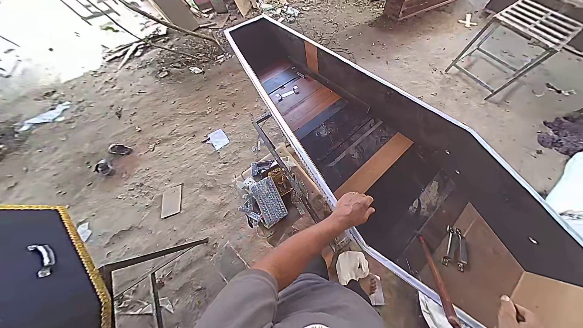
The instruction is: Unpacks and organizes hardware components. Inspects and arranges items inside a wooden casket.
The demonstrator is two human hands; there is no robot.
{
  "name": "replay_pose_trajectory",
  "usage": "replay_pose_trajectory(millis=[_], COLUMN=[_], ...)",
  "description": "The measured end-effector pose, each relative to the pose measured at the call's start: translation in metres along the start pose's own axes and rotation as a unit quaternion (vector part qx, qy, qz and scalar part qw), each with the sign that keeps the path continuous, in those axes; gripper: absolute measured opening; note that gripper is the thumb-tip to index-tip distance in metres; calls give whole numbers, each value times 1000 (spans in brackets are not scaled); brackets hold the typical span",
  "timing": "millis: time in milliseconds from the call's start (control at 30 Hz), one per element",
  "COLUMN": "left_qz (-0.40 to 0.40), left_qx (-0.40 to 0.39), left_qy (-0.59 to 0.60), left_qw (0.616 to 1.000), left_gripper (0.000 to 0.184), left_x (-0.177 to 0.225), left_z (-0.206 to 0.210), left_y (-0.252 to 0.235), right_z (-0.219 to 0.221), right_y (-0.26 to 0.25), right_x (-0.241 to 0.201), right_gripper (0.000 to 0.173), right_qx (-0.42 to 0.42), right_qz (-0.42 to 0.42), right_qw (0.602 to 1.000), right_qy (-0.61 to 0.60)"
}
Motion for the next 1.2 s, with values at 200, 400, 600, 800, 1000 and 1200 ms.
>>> replay_pose_trajectory(millis=[200, 400, 600, 800, 1000, 1200], left_qz=[3, 18, -16, -40, -59, -84], left_qx=[125, 234, 271, 294, 309, 301], left_qy=[87, 0, -47, -64, -66, -76], left_qw=[988, 972, 961, 953, 947, 947], left_gripper=[36, 31, 39, 39, 39, 39], left_x=[-4, 0, 3, 8, 4, 3], left_z=[-13, -12, -13, -13, -13, -12], left_y=[9, 12, 15, 17, 16, 14], right_z=[5, 50, 101, 103, 25, 61], right_y=[-5, -43, -19, 1, -52, -143], right_x=[14, 16, -62, -101, -103, -77], right_gripper=[46, 60, 80, 29, 61, 48], right_qx=[40, -268, -449, -470, -413, -229], right_qz=[-108, -9, -25, -31, -322, -276], right_qw=[991, 958, 884, 872, 852, 909], right_qy=[-71, -104, -125, -135, -2, 213])
Point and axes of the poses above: each hand's wrist, its own y-axis away from the middle knuckle, its own z-axis out of the palm, x = y × z, the point moved 6 cm from there along -y, towards the middle knuckle, and after that the axes turned 4 degrees about -y, right-handed, at the moved point
